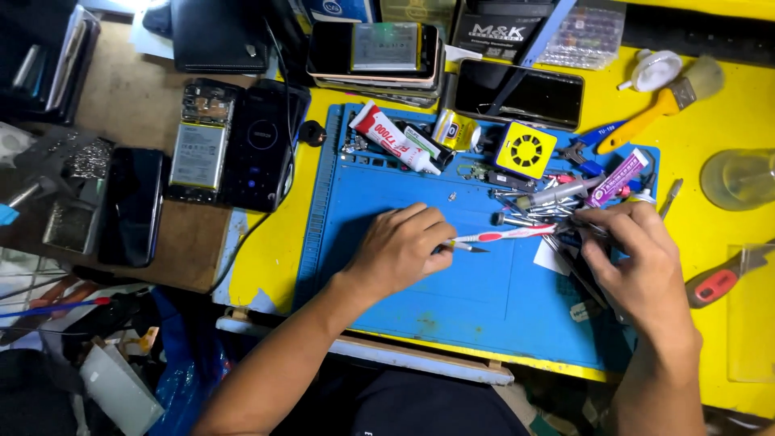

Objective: Sorting and organizing various mobile phone repair tools and components on a workbench

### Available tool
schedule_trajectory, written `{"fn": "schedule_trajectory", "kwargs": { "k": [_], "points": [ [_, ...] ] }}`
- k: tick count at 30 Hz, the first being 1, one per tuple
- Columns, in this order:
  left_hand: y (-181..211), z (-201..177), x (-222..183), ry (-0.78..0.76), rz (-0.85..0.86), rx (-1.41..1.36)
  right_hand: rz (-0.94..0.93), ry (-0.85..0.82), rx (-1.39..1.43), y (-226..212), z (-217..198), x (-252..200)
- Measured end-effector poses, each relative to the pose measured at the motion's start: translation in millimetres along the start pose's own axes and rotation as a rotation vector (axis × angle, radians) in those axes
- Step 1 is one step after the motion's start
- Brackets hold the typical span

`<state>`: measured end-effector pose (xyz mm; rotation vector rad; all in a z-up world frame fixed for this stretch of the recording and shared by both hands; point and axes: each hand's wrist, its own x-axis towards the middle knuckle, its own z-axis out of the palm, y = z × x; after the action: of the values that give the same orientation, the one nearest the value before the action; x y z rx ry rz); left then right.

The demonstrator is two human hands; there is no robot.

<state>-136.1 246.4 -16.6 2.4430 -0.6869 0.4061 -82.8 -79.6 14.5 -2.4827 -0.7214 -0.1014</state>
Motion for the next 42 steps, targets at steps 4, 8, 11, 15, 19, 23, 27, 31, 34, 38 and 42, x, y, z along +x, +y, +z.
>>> {"fn": "schedule_trajectory", "kwargs": {
  "k": [4,8,11,15,19,23,27,31,34,38,42],
  "points": [
    [-2.1,-15.7,-6.5,-0.015,-0.034,0.016,-0.145,0.013,-0.135,-13.2,6.1,14.9],
    [5.6,-30.7,-1.3,0.103,0.021,-0.094,-0.322,-0.119,0.061,-50.0,22.9,26.5],
    [5.8,-26.8,2.1,0.197,0.008,-0.129,-0.346,-0.098,0.014,-57.4,42.1,26.4],
    [4.5,-23.3,-1.8,0.172,-0.156,-0.147,-0.256,-0.016,0.025,-54.1,44.2,27.3],
    [2.8,-23.1,-0.8,0.012,-0.188,-0.151,-0.109,-0.094,-0.036,-15.6,22.1,14.4],
    [4.2,0.9,4.0,-0.037,-0.015,-0.146,-0.004,0.120,-0.085,6.0,-1.1,13.0],
    [-1.8,20.6,15.1,-0.082,0.127,0.050,0.085,0.243,-0.097,26.1,-8.3,12.8],
    [-13.1,-6.4,40.7,0.019,0.082,0.095,0.135,0.262,-0.110,36.2,-10.9,12.2],
    [-30.7,-22.1,54.2,-0.049,-0.139,0.289,0.153,0.291,-0.120,38.1,-15.4,7.4],
    [-48.4,-20.4,56.7,-0.009,-0.082,0.395,0.136,0.075,-0.088,22.2,-31.1,-8.9],
    [-51.3,-21.0,56.7,0.077,0.031,0.353,0.272,-0.370,-0.080,15.4,-22.6,-31.2]
  ]
}}
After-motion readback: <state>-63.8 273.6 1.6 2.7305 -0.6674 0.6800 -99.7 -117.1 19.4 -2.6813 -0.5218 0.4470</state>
